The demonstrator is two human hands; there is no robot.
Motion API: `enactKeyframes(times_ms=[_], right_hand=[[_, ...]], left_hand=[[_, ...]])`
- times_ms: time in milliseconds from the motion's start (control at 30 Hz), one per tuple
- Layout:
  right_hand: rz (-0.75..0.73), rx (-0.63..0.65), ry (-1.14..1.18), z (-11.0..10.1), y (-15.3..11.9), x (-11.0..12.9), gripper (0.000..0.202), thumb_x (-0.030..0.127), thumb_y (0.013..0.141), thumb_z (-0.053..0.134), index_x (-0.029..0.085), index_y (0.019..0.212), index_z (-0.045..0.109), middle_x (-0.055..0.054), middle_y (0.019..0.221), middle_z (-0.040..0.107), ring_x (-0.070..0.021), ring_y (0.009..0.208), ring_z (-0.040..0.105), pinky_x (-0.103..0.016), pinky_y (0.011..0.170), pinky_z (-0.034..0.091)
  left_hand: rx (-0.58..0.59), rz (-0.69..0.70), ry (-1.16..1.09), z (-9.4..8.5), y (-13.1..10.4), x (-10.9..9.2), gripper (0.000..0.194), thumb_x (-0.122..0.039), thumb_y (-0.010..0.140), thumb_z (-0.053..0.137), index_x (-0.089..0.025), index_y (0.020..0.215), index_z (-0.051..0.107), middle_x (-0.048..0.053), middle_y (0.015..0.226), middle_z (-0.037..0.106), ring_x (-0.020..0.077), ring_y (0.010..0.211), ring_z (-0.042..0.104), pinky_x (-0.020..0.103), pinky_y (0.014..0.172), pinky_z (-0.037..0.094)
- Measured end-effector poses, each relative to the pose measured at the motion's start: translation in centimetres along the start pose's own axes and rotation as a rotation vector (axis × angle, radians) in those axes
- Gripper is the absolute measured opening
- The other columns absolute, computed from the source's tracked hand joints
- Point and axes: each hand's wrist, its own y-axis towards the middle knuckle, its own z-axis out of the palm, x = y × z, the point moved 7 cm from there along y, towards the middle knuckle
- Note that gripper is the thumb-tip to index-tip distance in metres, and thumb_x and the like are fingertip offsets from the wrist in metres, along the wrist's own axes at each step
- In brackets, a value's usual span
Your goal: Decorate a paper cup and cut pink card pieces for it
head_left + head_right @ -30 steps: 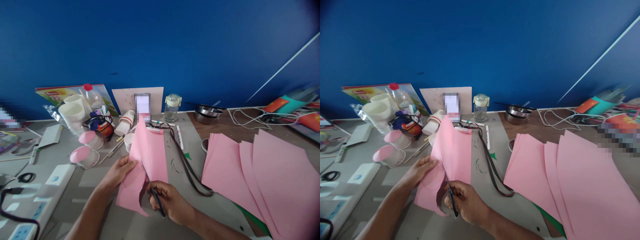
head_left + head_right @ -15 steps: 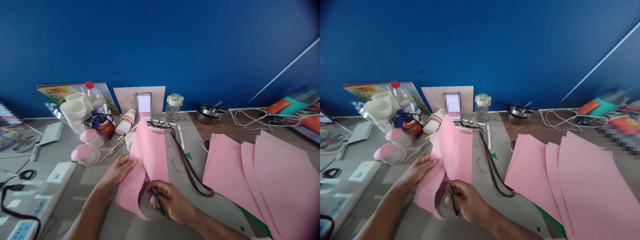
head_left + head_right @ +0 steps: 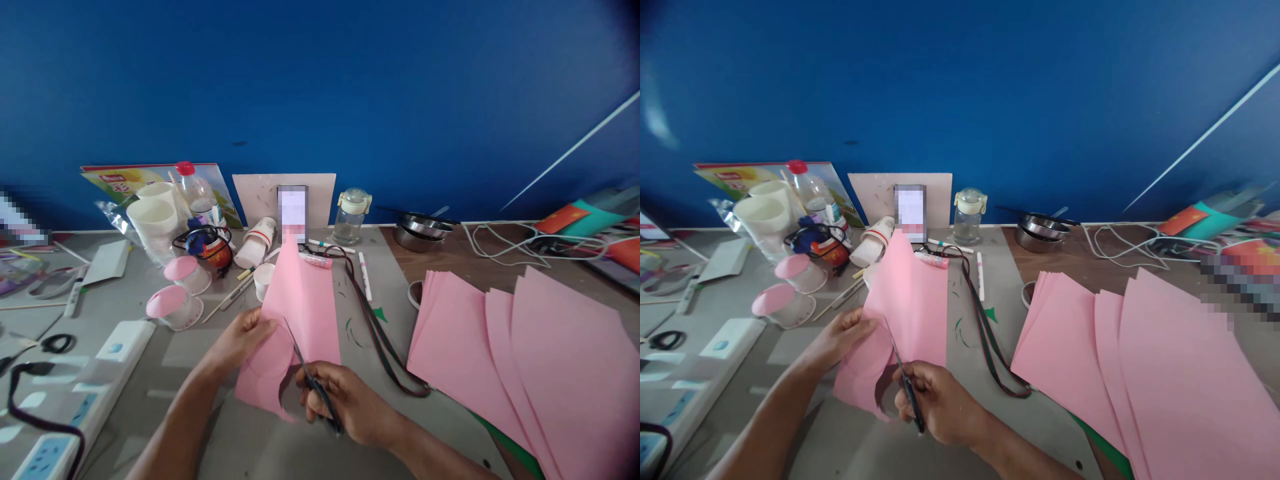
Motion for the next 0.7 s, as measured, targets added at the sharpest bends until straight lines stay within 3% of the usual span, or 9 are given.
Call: enactKeyframes(times_ms=[233,400,533,700], right_hand=[[0.012,0.080,-0.132,0.3,-1.7,2.0,0.060,0.065,0.070,0.068,0.014,0.097,0.053,-0.001,0.068,0.057,-0.0144,0.067,0.054,-0.027,0.063,0.036],[0.046,0.097,-0.063,0.3,-2.4,3.0,0.062,0.068,0.070,0.066,0.013,0.095,0.054,-0.002,0.065,0.061,-0.0164,0.069,0.057,-0.031,0.072,0.038],[0.043,0.092,-0.136,0.3,-2.0,3.4,0.054,0.062,0.071,0.069,0.014,0.092,0.056,0.000,0.063,0.060,-0.0137,0.064,0.054,-0.029,0.067,0.038],[0.066,0.077,-0.134,0.0,-1.4,2.6,0.044,0.050,0.070,0.073,0.015,0.090,0.056,0.004,0.063,0.055,-0.0107,0.058,0.054,-0.025,0.061,0.038]], left_hand=[[0.011,0.016,0.020,0.0,0.2,0.3,0.038,-0.050,0.070,0.070,-0.014,0.068,0.057,-0.003,0.056,0.054,0.0075,0.046,0.044,0.019,0.044,0.034],[0.064,0.002,0.018,0.4,0.1,0.4,0.043,-0.055,0.070,0.069,-0.014,0.070,0.056,-0.002,0.057,0.056,0.0078,0.045,0.045,0.019,0.044,0.034],[0.112,-0.018,-0.017,0.8,-0.1,0.5,0.045,-0.057,0.070,0.070,-0.013,0.075,0.061,0.000,0.062,0.062,0.0096,0.049,0.051,0.020,0.047,0.038],[0.127,-0.018,-0.087,0.5,-0.4,0.4,0.038,-0.050,0.071,0.073,-0.013,0.071,0.064,-0.001,0.059,0.061,0.0071,0.047,0.047,0.017,0.044,0.035]])
